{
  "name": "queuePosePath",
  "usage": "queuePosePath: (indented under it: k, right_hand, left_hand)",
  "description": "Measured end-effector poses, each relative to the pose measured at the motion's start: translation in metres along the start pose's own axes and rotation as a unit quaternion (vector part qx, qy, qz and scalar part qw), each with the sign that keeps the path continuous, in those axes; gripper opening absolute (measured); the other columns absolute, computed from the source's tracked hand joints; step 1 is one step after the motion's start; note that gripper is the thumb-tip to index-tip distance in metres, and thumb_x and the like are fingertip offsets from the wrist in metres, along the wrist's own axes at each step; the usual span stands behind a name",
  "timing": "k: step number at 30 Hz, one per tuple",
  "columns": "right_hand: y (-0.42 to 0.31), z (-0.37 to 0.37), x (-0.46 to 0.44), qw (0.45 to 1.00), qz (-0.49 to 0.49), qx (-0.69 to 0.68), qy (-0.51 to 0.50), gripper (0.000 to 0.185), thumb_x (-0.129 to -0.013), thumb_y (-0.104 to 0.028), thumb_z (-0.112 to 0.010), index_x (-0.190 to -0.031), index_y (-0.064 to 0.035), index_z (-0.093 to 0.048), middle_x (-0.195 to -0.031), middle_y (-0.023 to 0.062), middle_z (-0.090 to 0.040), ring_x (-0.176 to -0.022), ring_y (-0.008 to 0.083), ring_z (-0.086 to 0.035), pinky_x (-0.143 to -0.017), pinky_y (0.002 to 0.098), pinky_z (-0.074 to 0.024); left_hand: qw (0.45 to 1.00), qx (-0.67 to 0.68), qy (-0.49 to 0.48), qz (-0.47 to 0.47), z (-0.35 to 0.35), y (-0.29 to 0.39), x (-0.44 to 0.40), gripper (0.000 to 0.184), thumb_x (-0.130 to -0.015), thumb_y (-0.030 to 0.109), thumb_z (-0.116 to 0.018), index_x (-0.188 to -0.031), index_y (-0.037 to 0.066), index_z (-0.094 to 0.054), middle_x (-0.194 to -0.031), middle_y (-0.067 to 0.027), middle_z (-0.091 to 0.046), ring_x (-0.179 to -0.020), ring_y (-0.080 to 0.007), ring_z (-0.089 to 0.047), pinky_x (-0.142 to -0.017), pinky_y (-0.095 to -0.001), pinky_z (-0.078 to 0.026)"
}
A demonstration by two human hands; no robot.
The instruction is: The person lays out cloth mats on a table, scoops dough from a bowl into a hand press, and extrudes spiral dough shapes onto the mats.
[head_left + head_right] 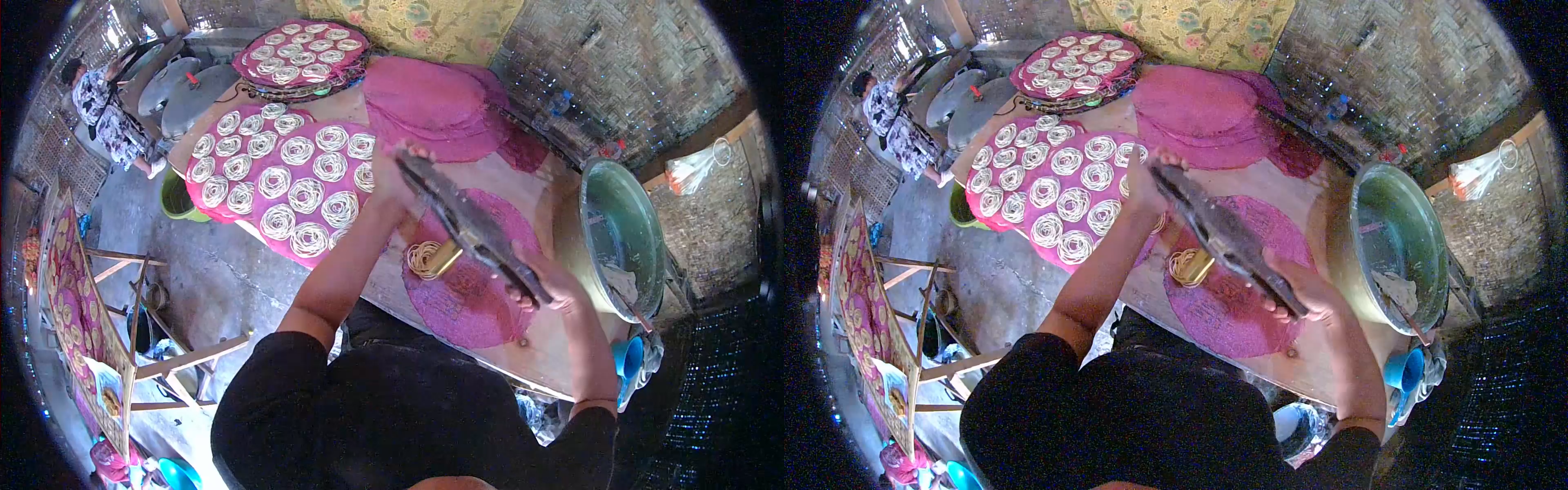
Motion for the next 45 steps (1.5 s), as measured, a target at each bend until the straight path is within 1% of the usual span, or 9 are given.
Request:
queuePosePath:
  k: [5, 8, 14, 21, 30, 32, 36, 37, 45]
  right_hand:
    - [-0.037, 0.008, -0.007, 0.975, 0.089, 0.152, 0.138, 0.062, -0.087, -0.066, -0.038, -0.091, -0.0069, -0.055, -0.062, 0.0053, -0.055, -0.043, 0.0112, -0.048, -0.037, 0.0252, -0.0378]
    - [-0.038, 0.010, -0.024, 0.944, 0.051, 0.248, 0.211, 0.070, -0.086, -0.071, -0.027, -0.067, -0.0088, -0.053, -0.052, 0.0021, -0.049, -0.040, 0.0121, -0.046, -0.034, 0.0263, -0.0372]
    - [-0.055, 0.024, -0.047, 0.900, 0.083, 0.320, 0.284, 0.072, -0.088, -0.069, -0.023, -0.060, -0.0069, -0.048, -0.047, 0.0024, -0.044, -0.037, 0.0131, -0.044, -0.034, 0.0291, -0.0360]
    - [-0.063, 0.009, -0.017, 0.907, 0.037, 0.331, 0.258, 0.072, -0.089, -0.066, -0.023, -0.067, -0.0044, -0.054, -0.047, 0.0033, -0.044, -0.038, 0.0153, -0.045, -0.036, 0.0299, -0.0376]
    - [-0.086, 0.002, -0.028, 0.853, 0.178, 0.379, 0.312, 0.074, -0.089, -0.065, -0.025, -0.077, -0.0012, -0.061, -0.053, 0.0062, -0.051, -0.043, 0.0186, -0.051, -0.044, 0.0356, -0.0431]
    - [-0.076, 0.004, -0.029, 0.861, 0.071, 0.400, 0.306, 0.073, -0.090, -0.065, -0.026, -0.078, -0.0011, -0.061, -0.053, 0.0061, -0.052, -0.045, 0.0194, -0.053, -0.048, 0.0354, -0.0442]
    - [-0.066, 0.016, -0.020, 0.867, 0.065, 0.394, 0.299, 0.073, -0.089, -0.065, -0.027, -0.077, -0.0019, -0.062, -0.054, 0.0067, -0.053, -0.048, 0.0197, -0.055, -0.054, 0.0359, -0.0459]
    - [-0.066, 0.026, -0.021, 0.854, 0.078, 0.410, 0.310, 0.074, -0.089, -0.065, -0.027, -0.079, -0.0013, -0.063, -0.056, 0.0094, -0.055, -0.052, 0.0226, -0.058, -0.058, 0.0379, -0.0467]
    - [-0.069, 0.034, -0.056, 0.799, 0.166, 0.459, 0.351, 0.072, -0.091, -0.058, -0.030, -0.088, 0.0048, -0.063, -0.075, 0.0249, -0.062, -0.079, 0.0382, -0.062, -0.075, 0.0468, -0.0452]
  left_hand:
    - [0.975, 0.076, -0.203, 0.046, -0.028, -0.004, -0.055, 0.052, -0.090, 0.056, -0.024, -0.062, 0.013, -0.037, -0.053, -0.0025, -0.036, -0.051, -0.0181, -0.040, -0.055, -0.0346, -0.037]
    - [0.984, 0.071, -0.161, 0.041, -0.002, -0.015, -0.088, 0.053, -0.090, 0.057, -0.024, -0.060, 0.015, -0.036, -0.050, -0.0010, -0.032, -0.045, -0.0172, -0.036, -0.050, -0.0329, -0.034]
    - [0.991, 0.039, -0.127, -0.010, 0.007, 0.000, -0.110, 0.053, -0.090, 0.059, -0.024, -0.058, 0.018, -0.034, -0.046, 0.0031, -0.027, -0.040, -0.0147, -0.031, -0.044, -0.0305, -0.030]
    - [0.993, 0.054, -0.105, 0.016, -0.016, 0.005, -0.078, 0.052, -0.090, 0.057, -0.022, -0.056, 0.019, -0.032, -0.045, 0.0037, -0.026, -0.039, -0.0129, -0.029, -0.042, -0.0291, -0.028]
    - [0.972, 0.086, -0.218, 0.034, -0.013, 0.019, -0.113, 0.050, -0.087, 0.059, -0.026, -0.056, 0.020, -0.037, -0.046, 0.0049, -0.031, -0.039, -0.0130, -0.032, -0.044, -0.0296, -0.031]
    - [0.966, 0.069, -0.247, 0.032, -0.006, 0.018, -0.116, 0.047, -0.085, 0.058, -0.029, -0.057, 0.021, -0.038, -0.047, 0.0060, -0.033, -0.040, -0.0127, -0.035, -0.046, -0.0300, -0.032]
    - [0.981, 0.106, -0.160, 0.038, 0.005, -0.003, -0.094, 0.048, -0.088, 0.052, -0.025, -0.055, 0.020, -0.036, -0.045, 0.0039, -0.031, -0.037, -0.0122, -0.029, -0.042, -0.0291, -0.029]
    - [0.993, 0.071, -0.089, 0.026, 0.010, -0.008, -0.089, 0.046, -0.088, 0.050, -0.025, -0.055, 0.020, -0.036, -0.045, 0.0040, -0.030, -0.037, -0.0121, -0.029, -0.042, -0.0291, -0.029]
    - [0.991, 0.052, -0.124, 0.006, 0.010, 0.001, -0.114, 0.044, -0.088, 0.047, -0.027, -0.054, 0.021, -0.031, -0.044, 0.0051, -0.027, -0.036, -0.0116, -0.027, -0.040, -0.0281, -0.026]
Point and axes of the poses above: each hand's wrist, its own x-axis away from the middle knuckle, its own z-axis out of the back of the hand, y = z × x, the point moved 6 cm from there along -x, towards the middle knuckle
